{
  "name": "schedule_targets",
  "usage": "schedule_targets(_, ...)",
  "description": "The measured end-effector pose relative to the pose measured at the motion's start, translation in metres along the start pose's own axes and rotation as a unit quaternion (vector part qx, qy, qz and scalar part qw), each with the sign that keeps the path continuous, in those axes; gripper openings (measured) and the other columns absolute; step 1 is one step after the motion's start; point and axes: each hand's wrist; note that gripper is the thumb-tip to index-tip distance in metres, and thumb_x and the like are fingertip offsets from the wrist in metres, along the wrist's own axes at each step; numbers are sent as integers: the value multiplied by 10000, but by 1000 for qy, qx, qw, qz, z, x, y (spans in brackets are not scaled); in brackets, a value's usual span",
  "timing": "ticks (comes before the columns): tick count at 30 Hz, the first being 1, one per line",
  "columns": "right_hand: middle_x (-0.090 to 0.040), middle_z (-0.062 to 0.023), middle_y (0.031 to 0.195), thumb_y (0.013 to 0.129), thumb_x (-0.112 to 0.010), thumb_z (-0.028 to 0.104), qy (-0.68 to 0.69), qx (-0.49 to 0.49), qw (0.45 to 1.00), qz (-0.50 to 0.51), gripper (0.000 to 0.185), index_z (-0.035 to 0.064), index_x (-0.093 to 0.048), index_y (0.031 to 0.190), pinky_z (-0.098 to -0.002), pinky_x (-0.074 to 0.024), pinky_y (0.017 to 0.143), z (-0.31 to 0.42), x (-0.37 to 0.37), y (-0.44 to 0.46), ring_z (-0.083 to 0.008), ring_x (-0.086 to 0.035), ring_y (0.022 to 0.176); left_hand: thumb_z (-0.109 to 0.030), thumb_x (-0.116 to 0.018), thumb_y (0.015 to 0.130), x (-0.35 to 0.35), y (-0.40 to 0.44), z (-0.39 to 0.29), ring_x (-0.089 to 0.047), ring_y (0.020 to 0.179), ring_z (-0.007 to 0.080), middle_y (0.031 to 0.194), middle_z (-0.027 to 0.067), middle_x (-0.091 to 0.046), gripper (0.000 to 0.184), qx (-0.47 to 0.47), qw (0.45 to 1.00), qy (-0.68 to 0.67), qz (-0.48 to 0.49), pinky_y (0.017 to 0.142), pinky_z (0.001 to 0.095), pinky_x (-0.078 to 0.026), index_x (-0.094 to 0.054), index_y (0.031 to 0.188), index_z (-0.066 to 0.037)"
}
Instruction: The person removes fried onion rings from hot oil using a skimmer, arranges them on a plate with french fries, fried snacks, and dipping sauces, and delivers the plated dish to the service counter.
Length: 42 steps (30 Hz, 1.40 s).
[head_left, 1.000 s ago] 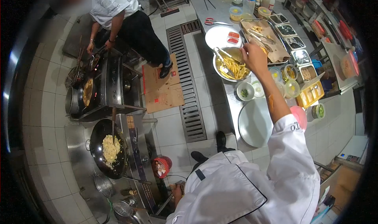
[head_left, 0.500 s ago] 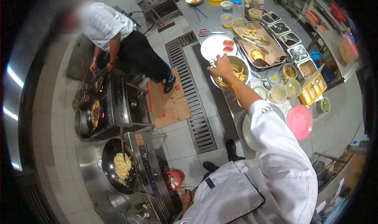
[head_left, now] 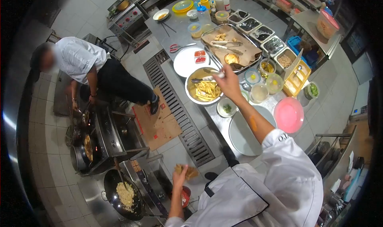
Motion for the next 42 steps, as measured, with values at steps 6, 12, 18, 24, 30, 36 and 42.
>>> schedule_targets(6,-704,-147,949,996,-754,64,301,-103,937,-144,351,37,-448,1165,-291,-586,588,-24,83,0,-180,-708,697,-558,-759,960,-57,89,-149,-732,947,218,991,120,-789,593,-175,984,11,30,864,364,-552,-773,1084,22)
schedule_targets(12,-708,-144,914,981,-767,60,192,-35,953,-230,407,45,-415,1185,-297,-593,614,-161,81,74,-197,-728,745,-523,-736,986,-94,80,-167,-749,897,260,942,165,-789,553,-195,975,62,83,836,390,-560,-769,1060,24)
schedule_targets(18,-685,-211,943,895,-814,185,-392,-62,846,-357,592,-4,-407,1282,-449,-563,843,-203,62,50,-363,-698,931,-508,-740,981,-26,41,-52,-760,886,284,926,172,-792,504,-115,986,113,40,828,409,-564,-785,1048,-10)
schedule_targets(24,-712,-217,896,944,-721,336,-170,-117,978,29,404,-15,-638,1126,-499,-554,790,-61,35,-6,-389,-719,833,-371,-780,975,42,-37,68,-748,920,210,987,98,-795,401,95,984,-78,-126,842,371,-565,-776,1059,21)
schedule_targets(30,-746,-220,827,968,-640,241,-51,-335,904,261,462,-154,-586,1200,-466,-573,533,-117,-38,38,-327,-748,644,-355,-796,972,42,-79,99,-739,947,206,1101,90,-763,435,164,955,-168,-182,829,350,-574,-728,1194,14)
schedule_targets(36,-707,-238,794,999,-608,173,121,-343,895,258,517,-249,-478,1268,-366,-611,463,-50,-28,-14,-274,-741,600,-383,-810,967,31,-91,181,-694,1132,224,1265,88,-714,506,161,950,-207,-170,968,395,-547,-682,1321,-43)
schedule_targets(42,-720,-300,894,1046,-561,160,163,-365,886,236,458,-222,-501,1293,-404,-628,442,1,-39,-76,-339,-737,562,-418,-810,950,16,-108,203,-630,1227,224,1342,115,-687,619,184,939,-242,-164,1033,371,-482,-659,1341,37)
Point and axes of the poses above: each hand's wrist, its own y-axis towards the middle knuckle, its own x-axis out of the back of the hand, z = x × y
